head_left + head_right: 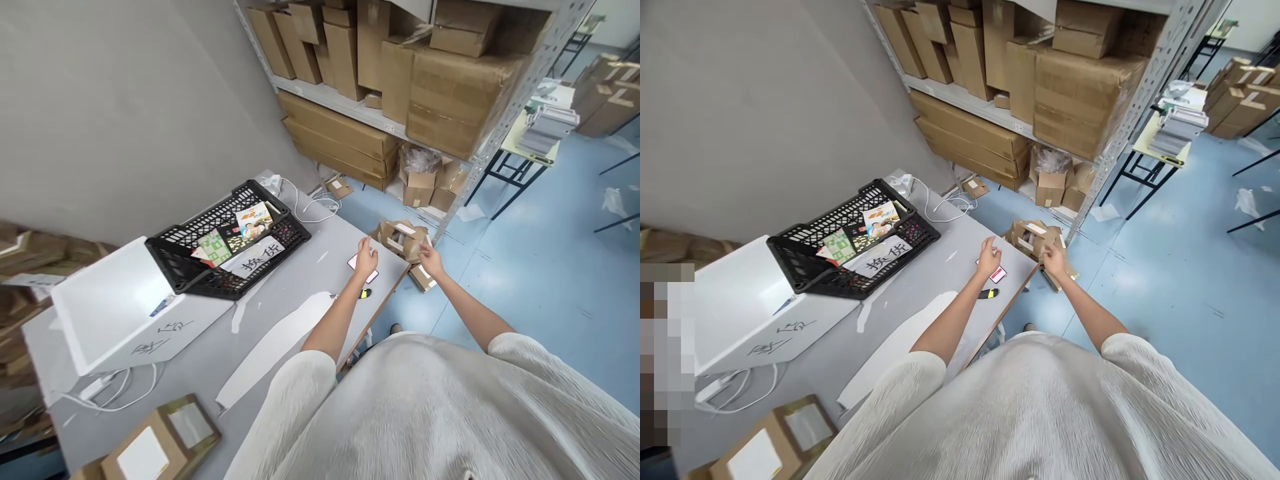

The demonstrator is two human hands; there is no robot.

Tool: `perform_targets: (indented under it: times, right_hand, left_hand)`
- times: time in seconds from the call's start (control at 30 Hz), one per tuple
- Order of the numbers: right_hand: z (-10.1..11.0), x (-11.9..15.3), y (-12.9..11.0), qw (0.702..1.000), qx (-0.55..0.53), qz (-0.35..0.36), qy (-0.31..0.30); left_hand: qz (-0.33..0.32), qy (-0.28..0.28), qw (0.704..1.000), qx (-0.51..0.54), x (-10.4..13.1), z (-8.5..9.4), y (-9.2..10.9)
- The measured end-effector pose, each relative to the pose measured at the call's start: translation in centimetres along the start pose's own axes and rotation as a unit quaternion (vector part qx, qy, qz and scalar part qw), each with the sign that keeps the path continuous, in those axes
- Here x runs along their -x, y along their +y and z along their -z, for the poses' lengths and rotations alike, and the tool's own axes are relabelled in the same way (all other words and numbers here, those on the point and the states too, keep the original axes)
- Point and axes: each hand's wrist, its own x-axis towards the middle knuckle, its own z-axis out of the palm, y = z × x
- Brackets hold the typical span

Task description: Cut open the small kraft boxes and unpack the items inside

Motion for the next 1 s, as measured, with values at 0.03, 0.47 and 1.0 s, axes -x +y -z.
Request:
perform_targets:
  times: [0.03,0.47,1.0]
  right_hand:
    - [-0.1,0.0,0.3,1.0,-0.001,-0.003,-0.006]
    - [-6.4,0.5,0.0,0.99,-0.026,0.039,-0.133]
    - [-22.6,8.5,-5.7,0.921,0.035,0.099,-0.376]
  left_hand:
    - [0.007,-0.005,1.0,-0.003,0.3,-0.1,-0.2]
    - [0.06,0.036,0.997,0.029,4.5,3.0,-4.1]
    - [0.171,0.228,0.957,0.045,20.0,13.7,-12.8]
